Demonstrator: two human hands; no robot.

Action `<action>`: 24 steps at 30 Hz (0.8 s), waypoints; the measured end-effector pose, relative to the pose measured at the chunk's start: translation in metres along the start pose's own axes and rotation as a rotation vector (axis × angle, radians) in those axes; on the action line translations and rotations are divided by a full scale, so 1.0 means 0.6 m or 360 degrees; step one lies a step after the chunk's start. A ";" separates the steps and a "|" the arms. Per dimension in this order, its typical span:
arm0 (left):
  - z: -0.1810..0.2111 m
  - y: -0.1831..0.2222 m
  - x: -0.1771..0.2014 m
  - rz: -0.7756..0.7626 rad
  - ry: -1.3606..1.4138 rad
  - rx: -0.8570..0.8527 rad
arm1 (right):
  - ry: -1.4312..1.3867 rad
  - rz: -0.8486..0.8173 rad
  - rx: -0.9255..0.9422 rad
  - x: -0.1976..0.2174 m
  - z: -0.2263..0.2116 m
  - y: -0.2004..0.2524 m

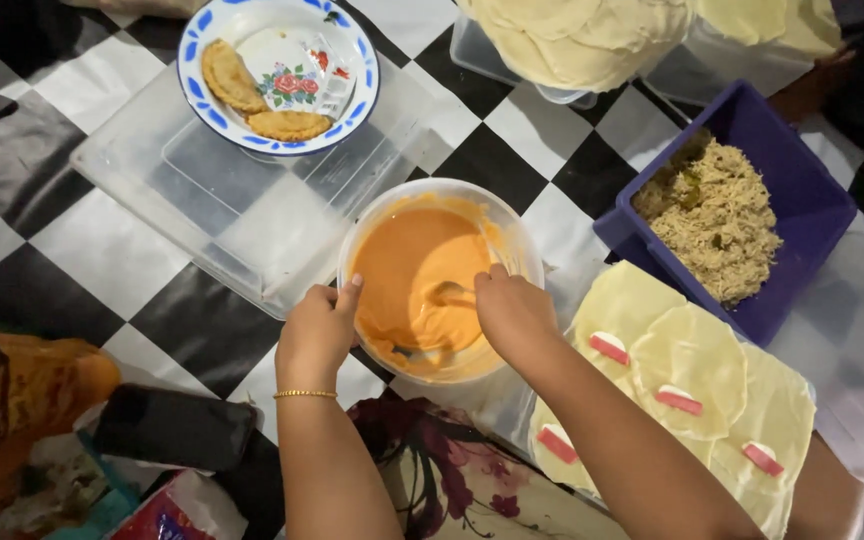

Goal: Rolling risoles by placing filling on dough wrappers and folding them into cylinders.

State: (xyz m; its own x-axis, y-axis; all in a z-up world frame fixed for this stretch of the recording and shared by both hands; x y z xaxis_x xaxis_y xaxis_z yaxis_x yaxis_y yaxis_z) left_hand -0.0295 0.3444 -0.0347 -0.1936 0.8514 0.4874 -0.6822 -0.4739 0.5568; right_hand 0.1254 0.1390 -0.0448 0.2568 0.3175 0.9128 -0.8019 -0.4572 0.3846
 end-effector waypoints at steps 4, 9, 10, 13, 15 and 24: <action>-0.017 -0.013 -0.008 0.0035 -0.0065 0.0014 | -0.0369 -0.0167 0.0058 0.081 -0.059 0.073; -0.006 -0.004 0.001 0.0158 -0.0041 0.0013 | -0.0308 -0.0299 0.0087 -0.007 -0.094 0.058; -0.006 -0.005 0.000 0.0152 -0.0052 0.0013 | -0.0318 -0.0303 0.0082 -0.016 -0.100 0.054; -0.003 -0.006 -0.005 0.0140 -0.0098 0.0002 | -0.0497 -0.0429 -0.0007 -0.033 -0.115 0.046; 0.001 -0.004 -0.003 0.0170 -0.0059 -0.0017 | -0.0574 -0.0670 -0.0264 -0.038 -0.119 0.049; 0.017 0.008 0.010 0.0344 0.0122 -0.0073 | -0.0798 -0.0429 -0.0041 0.002 -0.075 0.089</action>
State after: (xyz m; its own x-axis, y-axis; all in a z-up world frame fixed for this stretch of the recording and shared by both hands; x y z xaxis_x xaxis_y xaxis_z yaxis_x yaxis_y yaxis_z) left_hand -0.0264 0.3451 -0.0221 -0.3906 0.7467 0.5384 -0.6502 -0.6378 0.4128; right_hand 0.0585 0.1522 -0.0294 0.6737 -0.0160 0.7389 -0.6840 -0.3922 0.6151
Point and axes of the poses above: each hand's wrist, its own y-axis away from the middle knuckle, its own x-axis out of the back of the hand, z = x × y, the point moved 6 cm from there along -y, towards the middle knuckle, and after that the axes turned 11 degrees about -x, right-handed, at the moved point
